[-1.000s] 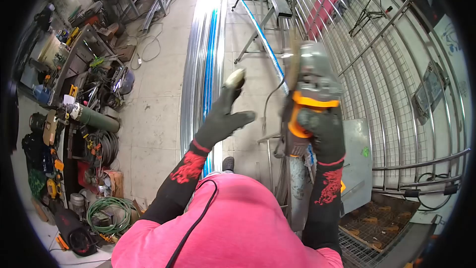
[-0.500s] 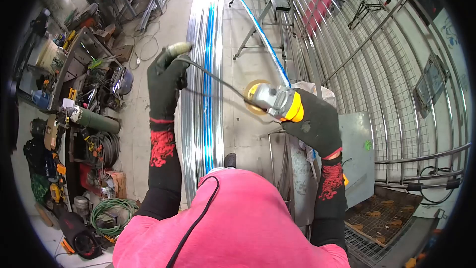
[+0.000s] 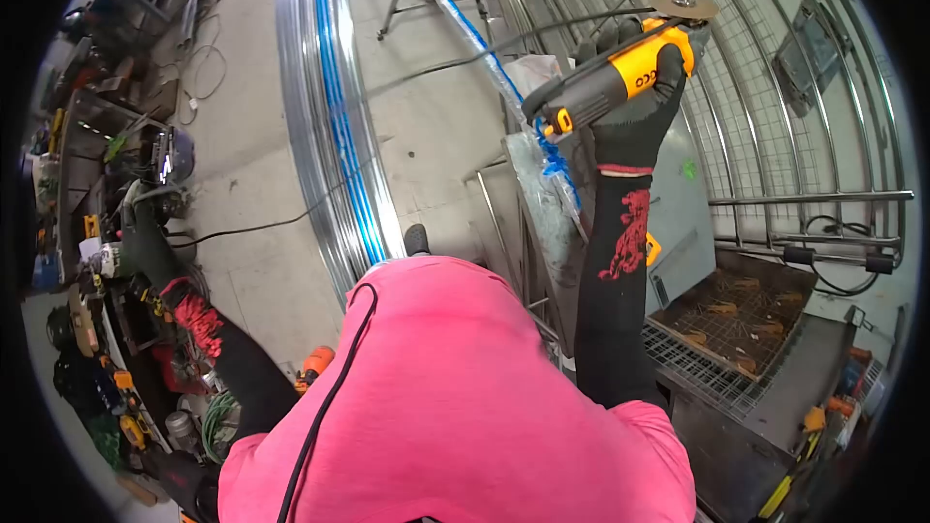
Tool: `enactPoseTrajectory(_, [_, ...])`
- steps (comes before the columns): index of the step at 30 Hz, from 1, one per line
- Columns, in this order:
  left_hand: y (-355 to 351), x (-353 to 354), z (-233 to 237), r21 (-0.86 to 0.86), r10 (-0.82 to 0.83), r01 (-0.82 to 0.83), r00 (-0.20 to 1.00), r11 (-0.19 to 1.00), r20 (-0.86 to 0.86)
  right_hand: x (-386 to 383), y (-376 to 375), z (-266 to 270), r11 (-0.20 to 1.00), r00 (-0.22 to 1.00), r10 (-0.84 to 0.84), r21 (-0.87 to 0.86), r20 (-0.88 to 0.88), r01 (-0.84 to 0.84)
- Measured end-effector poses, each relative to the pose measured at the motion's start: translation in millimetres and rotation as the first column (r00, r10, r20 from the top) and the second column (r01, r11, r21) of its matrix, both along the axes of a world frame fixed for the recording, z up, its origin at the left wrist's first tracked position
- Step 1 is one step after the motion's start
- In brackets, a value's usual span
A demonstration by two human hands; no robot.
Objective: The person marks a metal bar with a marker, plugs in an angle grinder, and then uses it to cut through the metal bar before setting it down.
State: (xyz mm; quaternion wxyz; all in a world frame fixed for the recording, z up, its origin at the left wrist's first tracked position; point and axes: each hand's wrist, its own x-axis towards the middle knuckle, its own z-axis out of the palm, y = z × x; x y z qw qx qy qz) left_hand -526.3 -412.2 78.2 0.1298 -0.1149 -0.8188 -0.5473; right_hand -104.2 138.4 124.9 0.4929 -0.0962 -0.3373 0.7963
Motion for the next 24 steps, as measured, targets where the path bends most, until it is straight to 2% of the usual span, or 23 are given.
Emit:
enactPoseTrajectory(1, [-10.6, -10.2, -1.1, -0.158, -0.010, 0.016, 0.999, 0.987, 0.036, 0.3, 8.0, 3.5, 0.998, 0.998, 0.042, -0.049, -0.052, -0.044])
enactPoseTrajectory(3, [-49.9, -74.2, -50.0, -0.233, 0.021, -0.037, 0.997, 0.972, -0.072, 11.2, 40.5, -9.3, 0.960, 0.960, 0.278, 0.049, -0.023, -0.277])
enactPoseTrajectory(4, [-34.8, -61.7, -29.0, -0.163, 0.061, -0.046, 0.994, 0.986, 0.091, 5.9, 39.8, -5.0, 0.901, 0.900, 0.433, 0.041, -0.056, -0.431])
enactPoseTrajectory(5, [-30.6, -74.8, -33.4, -0.154, 0.059, -0.044, 0.994, 0.987, 0.094, 1.4, 32.7, -0.4, 0.906, 0.905, 0.423, 0.013, 0.032, -0.424])
enactPoseTrajectory(6, [-36.2, -101.2, -40.7, 0.137, -0.070, 0.039, 0.972, 0.990, 0.225, 3.5, 25.9, 2.7, 0.921, 0.905, 0.372, 0.040, 0.208, -0.388])
enactPoseTrajectory(7, [-54.1, -132.2, -50.5, 0.422, -0.222, 0.077, 0.926, 0.903, 0.305, 2.8, 19.8, 4.2, 0.930, 0.875, 0.309, 0.073, 0.372, -0.360])
enactPoseTrajectory(8, [-90.1, -178.7, -72.4, -0.201, -0.057, 0.079, 0.992, 0.976, 0.112, 0.7, 15.3, 4.4, 0.916, 0.811, 0.206, 0.183, 0.548, -0.357])
enactPoseTrajectory(9, [-118.2, -213.4, -83.2, -0.207, -0.060, 0.084, 0.991, 0.975, 0.117, -7.8, -2.7, 23.6, 0.886, 0.707, 0.062, 0.287, 0.704, -0.363])
enactPoseTrajectory(10, [-138.1, -241.8, -90.8, -0.402, -0.098, 0.048, 0.990, 0.914, -0.103, -10.5, -6.3, 26.3, 0.837, 0.637, 0.045, 0.319, 0.770, -0.445])
enactPoseTrajectory(11, [-147.6, -255.4, -94.0, -0.566, -0.170, -0.037, 0.936, 0.823, -0.309, -14.1, -8.4, 27.8, 0.778, 0.563, 0.021, 0.340, 0.827, -0.529])
enactPoseTrajectory(12, [-119.9, -223.4, -60.9, -0.815, -0.436, -0.205, 0.760, 0.543, -0.482, -19.5, -8.0, 28.4, 0.774, 0.561, 0.030, 0.336, 0.827, -0.536])
enactPoseTrajectory(14, [-123.3, -251.3, -83.1, -0.838, -0.534, 0.018, 0.778, 0.545, -0.330, -38.8, -10.1, 24.0, 0.345, 0.530, -0.174, 0.555, 0.830, -0.757])
enactPoseTrajectory(15, [-124.4, -250.9, -84.0, -0.864, -0.382, -0.074, 0.875, 0.499, -0.296, -57.4, -33.4, 41.8, 0.242, 0.495, -0.279, 0.559, 0.823, -0.793])
enactPoseTrajectory(16, [-143.3, -265.5, -95.9, -0.895, -0.224, -0.158, 0.936, 0.416, -0.270, -63.0, -30.6, 29.1, 0.151, 0.518, -0.249, 0.561, 0.818, -0.814])
enactPoseTrajectory(17, [-152.4, -270.3, -89.5, -0.887, -0.194, -0.225, 0.926, 0.404, -0.324, -67.7, -30.5, 22.9, 0.065, 0.540, -0.222, 0.565, 0.812, -0.822])
enactPoseTrajectory(18, [-166.9, -268.9, -82.7, -0.903, -0.110, -0.280, 0.937, 0.325, -0.330, -68.9, -31.7, 19.3, 0.060, 0.541, -0.202, 0.562, 0.816, -0.825])
enactPoseTrajectory(19, [-177.9, -267.4, -79.0, -0.913, -0.028, -0.326, 0.939, 0.244, -0.342, -66.8, -34.4, 18.4, -0.012, 0.534, -0.255, 0.550, 0.806, -0.835])
enactPoseTrajectory(20, [-192.9, -266.7, -75.5, -0.913, 0.014, -0.343, 0.937, 0.221, -0.349, -66.7, -39.2, 22.3, -0.088, 0.531, -0.309, 0.532, 0.789, -0.842])
enactPoseTrajectory(21, [-209.6, -263.0, -77.8, -0.911, 0.038, -0.342, 0.939, 0.232, -0.343, -66.9, -42.4, 25.9, -0.099, 0.532, -0.296, 0.528, 0.793, -0.843])
enactPoseTrajectory(23, [-241.8, -253.9, -85.0, -0.897, 0.099, -0.315, 0.949, 0.310, -0.299, -65.3, -48.4, 28.8, -0.138, 0.455, -0.481, 0.448, 0.749, -0.883])
enactPoseTrajectory(24, [-259.1, -246.8, -85.6, -0.878, 0.139, -0.302, 0.953, 0.372, -0.269, -58.7, -43.8, 16.2, -0.044, 0.422, -0.545, 0.478, 0.724, -0.877])
